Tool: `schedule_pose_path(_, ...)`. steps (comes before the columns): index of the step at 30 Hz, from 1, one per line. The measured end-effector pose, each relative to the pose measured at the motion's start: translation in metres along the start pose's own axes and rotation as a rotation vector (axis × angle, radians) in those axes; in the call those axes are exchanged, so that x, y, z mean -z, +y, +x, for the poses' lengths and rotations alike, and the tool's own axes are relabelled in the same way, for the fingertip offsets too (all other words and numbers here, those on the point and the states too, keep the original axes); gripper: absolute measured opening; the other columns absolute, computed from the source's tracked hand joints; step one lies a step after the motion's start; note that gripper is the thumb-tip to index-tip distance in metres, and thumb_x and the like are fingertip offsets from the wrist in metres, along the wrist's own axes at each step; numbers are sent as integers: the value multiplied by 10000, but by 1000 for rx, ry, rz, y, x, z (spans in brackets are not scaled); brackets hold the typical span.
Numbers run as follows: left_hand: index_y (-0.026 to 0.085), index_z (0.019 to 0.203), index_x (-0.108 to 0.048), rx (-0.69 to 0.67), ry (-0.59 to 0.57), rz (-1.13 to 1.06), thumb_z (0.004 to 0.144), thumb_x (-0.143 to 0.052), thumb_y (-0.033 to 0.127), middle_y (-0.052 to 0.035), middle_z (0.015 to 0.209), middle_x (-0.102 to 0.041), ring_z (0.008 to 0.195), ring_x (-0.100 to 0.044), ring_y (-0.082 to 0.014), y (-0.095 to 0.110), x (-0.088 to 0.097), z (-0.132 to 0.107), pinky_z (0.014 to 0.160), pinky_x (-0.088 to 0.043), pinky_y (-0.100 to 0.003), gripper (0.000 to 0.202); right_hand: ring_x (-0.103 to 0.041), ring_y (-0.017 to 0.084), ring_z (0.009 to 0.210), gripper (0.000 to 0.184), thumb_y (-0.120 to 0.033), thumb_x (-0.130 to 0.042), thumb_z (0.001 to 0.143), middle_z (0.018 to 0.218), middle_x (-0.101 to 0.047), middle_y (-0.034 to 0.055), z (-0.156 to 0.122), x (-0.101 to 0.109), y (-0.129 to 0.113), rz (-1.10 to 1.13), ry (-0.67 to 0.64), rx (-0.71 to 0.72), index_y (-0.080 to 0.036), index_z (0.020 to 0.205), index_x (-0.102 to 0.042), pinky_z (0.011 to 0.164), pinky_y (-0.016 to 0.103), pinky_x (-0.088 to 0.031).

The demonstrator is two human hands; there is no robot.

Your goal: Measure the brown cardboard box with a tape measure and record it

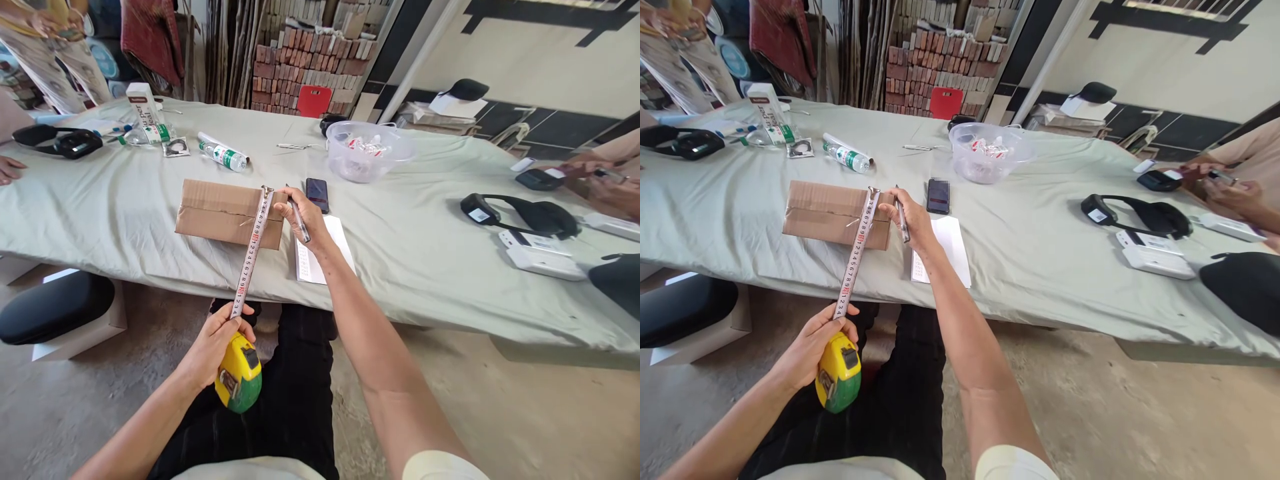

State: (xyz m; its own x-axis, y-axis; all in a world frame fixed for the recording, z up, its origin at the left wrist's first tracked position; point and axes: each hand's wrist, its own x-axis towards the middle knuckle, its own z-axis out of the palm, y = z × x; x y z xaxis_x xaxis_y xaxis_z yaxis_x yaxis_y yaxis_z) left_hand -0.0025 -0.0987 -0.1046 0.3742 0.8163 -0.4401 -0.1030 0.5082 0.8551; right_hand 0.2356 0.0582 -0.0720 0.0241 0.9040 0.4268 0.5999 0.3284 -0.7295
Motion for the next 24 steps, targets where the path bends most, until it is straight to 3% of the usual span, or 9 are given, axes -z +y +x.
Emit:
schedule_pose_path(10,179,1035,-545,-29,9,-5,832,-576,357,0,696,-633,601,-613,-143,-8,-1,23,537,-468,-226,272,-617,188,802,646,-775,-444,809,891,-689,19,7,0,1,-5,-3,-34,-247,1137,-620,748,290,-450)
schedule_pose_path(18,190,1052,-544,-56,-22,15,869,-535,338,-3,717,-634,629,-613,-144,-14,1,25,564,-475,-231,235,-624,223,902,638,-772,-430,818,947,-691,28,4,2,-4,-14,-41,-80,-267,1167,-603,808,317,-459)
schedule_pose_path(21,194,1058,-541,-80,-63,87,899,-508,333,-2,725,-627,645,-607,-142,-10,9,21,591,-476,-236,214,-616,233,946,659,-782,-422,812,973,-680,31,6,1,1,11,-42,-63,-259,1172,-597,850,331,-462)
schedule_pose_path(24,200,1072,-551,-82,-129,269,926,-469,347,3,710,-616,628,-581,-135,1,30,16,589,-459,-232,223,-607,230,967,693,-794,-406,807,1018,-660,40,12,3,5,96,-75,-26,-237,1178,-587,890,352,-466)
